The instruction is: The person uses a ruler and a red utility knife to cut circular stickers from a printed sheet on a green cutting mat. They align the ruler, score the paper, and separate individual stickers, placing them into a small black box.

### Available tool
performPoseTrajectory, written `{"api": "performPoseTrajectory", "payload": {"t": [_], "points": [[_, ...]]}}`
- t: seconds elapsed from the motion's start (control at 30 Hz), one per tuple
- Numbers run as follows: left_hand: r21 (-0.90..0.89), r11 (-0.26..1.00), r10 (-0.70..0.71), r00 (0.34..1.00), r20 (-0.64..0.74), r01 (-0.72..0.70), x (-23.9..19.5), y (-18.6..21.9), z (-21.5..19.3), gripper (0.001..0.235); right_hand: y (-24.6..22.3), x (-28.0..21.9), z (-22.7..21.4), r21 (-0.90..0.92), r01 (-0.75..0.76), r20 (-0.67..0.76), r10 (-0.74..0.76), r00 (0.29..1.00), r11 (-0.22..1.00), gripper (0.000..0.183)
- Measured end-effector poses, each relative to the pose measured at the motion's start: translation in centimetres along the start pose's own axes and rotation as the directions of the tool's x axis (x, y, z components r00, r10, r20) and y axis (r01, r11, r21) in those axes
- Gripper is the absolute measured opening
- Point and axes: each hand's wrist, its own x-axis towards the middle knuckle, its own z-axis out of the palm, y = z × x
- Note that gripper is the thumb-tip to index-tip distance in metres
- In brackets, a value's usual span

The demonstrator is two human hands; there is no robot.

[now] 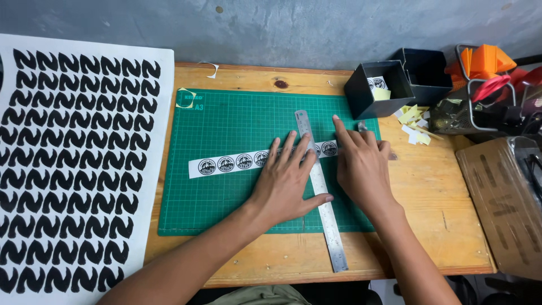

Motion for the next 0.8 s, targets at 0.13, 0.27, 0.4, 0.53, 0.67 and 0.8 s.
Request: {"api": "performPoseTrajectory", "payload": {"t": [0.13, 0.27, 0.4, 0.53, 0.67, 0.8], "points": [[-0.004, 1.0, -0.005, 1.0, 0.001, 0.005, 0.0, 0.0, 0.1, 0.101, -0.8, 0.9, -1.5, 0.129, -0.012, 0.001, 0.012, 1.0, 0.992, 0.078], [0.006, 1.0, -0.001, 1.0, -0.011, 0.001, -0.1, 0.0, 0.3, 0.101, -0.7, 2.1, -0.8, 0.466, -0.05, -0.047, 0.082, 0.996, 0.883, 0.084], [-0.002, 1.0, -0.012, 1.0, 0.024, 0.012, 0.0, 0.2, 0.0, 0.099, -0.8, 2.8, -1.3, 0.597, -0.071, -0.069, 0.139, 0.988, 0.799, 0.091], [-0.002, 1.0, -0.019, 0.999, 0.034, 0.019, 0.2, 0.4, -0.2, 0.097, 1.4, 2.9, -0.3, 0.556, -0.041, -0.218, 0.194, 0.956, 0.83, 0.079], [0.008, 1.0, -0.019, 0.999, 0.045, 0.019, 0.0, 0.4, -0.3, 0.096, 1.0, 2.5, -1.1, 0.51, -0.136, -0.102, 0.217, 0.971, 0.85, 0.062], [0.021, 1.0, -0.021, 0.998, 0.058, 0.019, 0.2, 0.5, -0.3, 0.098, 0.1, 2.4, -0.4, 0.453, -0.123, -0.043, 0.159, 0.986, 0.883, 0.069]]}}
